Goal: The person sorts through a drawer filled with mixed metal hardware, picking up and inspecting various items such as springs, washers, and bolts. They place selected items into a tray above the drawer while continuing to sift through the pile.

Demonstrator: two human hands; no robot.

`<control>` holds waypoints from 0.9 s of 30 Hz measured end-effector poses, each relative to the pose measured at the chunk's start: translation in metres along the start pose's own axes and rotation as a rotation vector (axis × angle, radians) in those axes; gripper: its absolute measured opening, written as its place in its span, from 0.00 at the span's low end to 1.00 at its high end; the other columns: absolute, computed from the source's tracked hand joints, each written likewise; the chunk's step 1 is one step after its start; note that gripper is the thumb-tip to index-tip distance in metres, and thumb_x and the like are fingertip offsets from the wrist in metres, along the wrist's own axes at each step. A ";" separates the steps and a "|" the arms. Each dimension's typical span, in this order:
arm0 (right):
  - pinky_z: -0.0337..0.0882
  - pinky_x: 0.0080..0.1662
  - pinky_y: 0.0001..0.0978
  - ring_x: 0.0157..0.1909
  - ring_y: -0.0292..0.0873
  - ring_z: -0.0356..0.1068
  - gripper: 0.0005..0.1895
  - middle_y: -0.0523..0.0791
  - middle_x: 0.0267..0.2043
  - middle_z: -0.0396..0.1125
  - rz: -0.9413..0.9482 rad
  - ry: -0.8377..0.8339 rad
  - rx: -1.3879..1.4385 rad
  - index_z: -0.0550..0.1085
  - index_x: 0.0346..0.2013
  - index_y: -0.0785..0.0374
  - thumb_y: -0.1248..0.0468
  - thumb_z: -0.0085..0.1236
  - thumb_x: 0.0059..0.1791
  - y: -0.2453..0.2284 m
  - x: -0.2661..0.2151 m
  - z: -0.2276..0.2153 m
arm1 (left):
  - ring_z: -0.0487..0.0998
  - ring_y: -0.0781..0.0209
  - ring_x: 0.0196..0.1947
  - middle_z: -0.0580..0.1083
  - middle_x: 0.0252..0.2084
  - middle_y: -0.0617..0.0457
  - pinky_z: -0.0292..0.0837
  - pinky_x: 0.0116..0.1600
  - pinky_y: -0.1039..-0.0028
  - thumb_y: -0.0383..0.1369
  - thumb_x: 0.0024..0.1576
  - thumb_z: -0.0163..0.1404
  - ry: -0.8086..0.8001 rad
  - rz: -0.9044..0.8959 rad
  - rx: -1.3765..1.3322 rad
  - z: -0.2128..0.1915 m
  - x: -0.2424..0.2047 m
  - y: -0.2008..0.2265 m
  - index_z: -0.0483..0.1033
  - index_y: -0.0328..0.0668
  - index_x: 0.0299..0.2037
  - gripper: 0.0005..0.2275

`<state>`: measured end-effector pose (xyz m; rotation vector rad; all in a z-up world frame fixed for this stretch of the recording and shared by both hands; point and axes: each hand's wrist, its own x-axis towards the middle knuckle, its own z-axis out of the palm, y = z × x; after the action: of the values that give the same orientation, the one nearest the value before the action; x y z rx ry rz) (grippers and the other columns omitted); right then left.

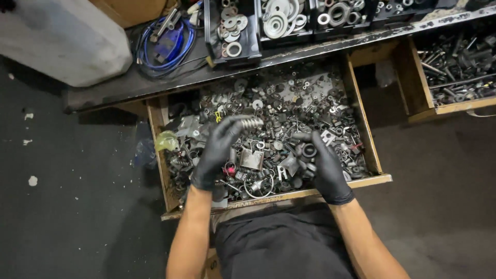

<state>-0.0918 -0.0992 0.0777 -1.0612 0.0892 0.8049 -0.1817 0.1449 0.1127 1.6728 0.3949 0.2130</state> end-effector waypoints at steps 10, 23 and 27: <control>0.53 0.13 0.21 0.14 0.39 0.59 0.30 0.52 0.23 0.65 -0.067 -0.045 -0.278 0.73 0.59 0.69 0.47 0.40 0.57 -0.027 -0.039 0.050 | 0.72 0.55 0.49 0.74 0.43 0.44 0.68 0.59 0.59 0.32 0.61 0.58 -0.150 0.101 -0.153 0.047 -0.035 0.008 0.75 0.34 0.54 0.14; 0.56 0.13 0.23 0.14 0.38 0.60 0.26 0.52 0.23 0.65 -0.160 0.067 -0.173 0.75 0.57 0.67 0.51 0.43 0.56 -0.027 -0.047 0.033 | 0.75 0.64 0.44 0.78 0.40 0.50 0.72 0.54 0.69 0.30 0.55 0.64 -0.002 0.166 -0.073 0.083 -0.040 -0.003 0.79 0.42 0.52 0.15; 0.56 0.13 0.22 0.15 0.38 0.62 0.24 0.51 0.23 0.65 -0.190 0.053 -0.147 0.74 0.56 0.68 0.53 0.44 0.56 -0.030 -0.049 0.036 | 0.67 0.68 0.26 0.68 0.22 0.56 0.67 0.35 0.76 0.31 0.55 0.64 0.020 0.273 0.015 0.081 -0.040 0.010 0.81 0.45 0.48 0.12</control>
<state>-0.1193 -0.1043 0.1395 -1.2104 -0.0258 0.6186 -0.1883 0.0543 0.1142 1.7381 0.1819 0.4292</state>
